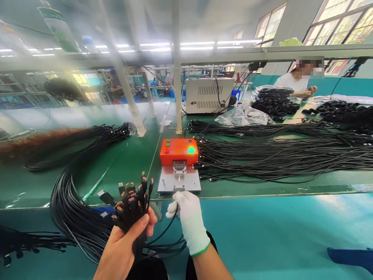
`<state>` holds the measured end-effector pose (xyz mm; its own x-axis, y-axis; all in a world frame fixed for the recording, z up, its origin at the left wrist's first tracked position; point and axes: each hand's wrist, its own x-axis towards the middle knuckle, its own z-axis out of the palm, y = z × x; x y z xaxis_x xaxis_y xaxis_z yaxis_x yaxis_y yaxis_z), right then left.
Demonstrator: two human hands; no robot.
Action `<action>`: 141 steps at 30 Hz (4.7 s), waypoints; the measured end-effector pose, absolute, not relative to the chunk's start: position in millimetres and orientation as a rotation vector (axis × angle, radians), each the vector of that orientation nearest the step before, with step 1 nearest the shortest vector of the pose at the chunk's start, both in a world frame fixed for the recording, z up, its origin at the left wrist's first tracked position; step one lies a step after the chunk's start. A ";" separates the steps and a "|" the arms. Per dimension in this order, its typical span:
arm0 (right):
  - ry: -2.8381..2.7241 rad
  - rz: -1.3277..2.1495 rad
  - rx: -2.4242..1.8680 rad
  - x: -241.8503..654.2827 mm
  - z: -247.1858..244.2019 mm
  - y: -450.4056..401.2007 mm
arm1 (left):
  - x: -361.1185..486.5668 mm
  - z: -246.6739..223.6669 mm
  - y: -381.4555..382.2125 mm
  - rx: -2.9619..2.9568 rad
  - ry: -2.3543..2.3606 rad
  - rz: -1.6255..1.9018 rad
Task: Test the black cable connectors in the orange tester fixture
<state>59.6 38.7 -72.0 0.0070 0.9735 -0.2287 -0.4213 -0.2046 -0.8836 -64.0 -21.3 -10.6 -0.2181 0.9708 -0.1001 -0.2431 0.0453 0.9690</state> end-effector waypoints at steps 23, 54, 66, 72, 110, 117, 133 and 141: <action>-1.046 1.144 -1.100 60.7 -17.3 -1.9 | -62.7 -41.7 -19.1 0.907 1.193 1.247; -0.897 1.408 -1.316 63.8 -66.6 43.5 | -73.9 -16.5 -27.0 0.755 1.273 1.334; -1.617 0.782 -2.125 104.8 -70.3 18.3 | -76.5 -19.6 -18.4 0.886 1.128 1.262; -1.416 1.007 -1.263 71.1 -25.0 -9.1 | -69.0 -31.4 -16.6 0.956 1.201 1.228; -0.789 1.681 -0.844 67.2 -81.4 38.5 | -79.3 -18.9 -18.1 0.858 1.181 1.286; -1.461 0.809 -1.857 92.1 -56.2 11.9 | -73.7 -12.3 -17.3 0.979 1.231 1.257; -0.781 1.394 -1.046 58.7 -62.8 13.6 | -77.1 -21.8 -21.1 0.805 1.245 1.420; -0.780 1.508 -0.967 62.1 -77.9 30.8 | -74.2 -17.9 -20.7 0.779 1.268 1.394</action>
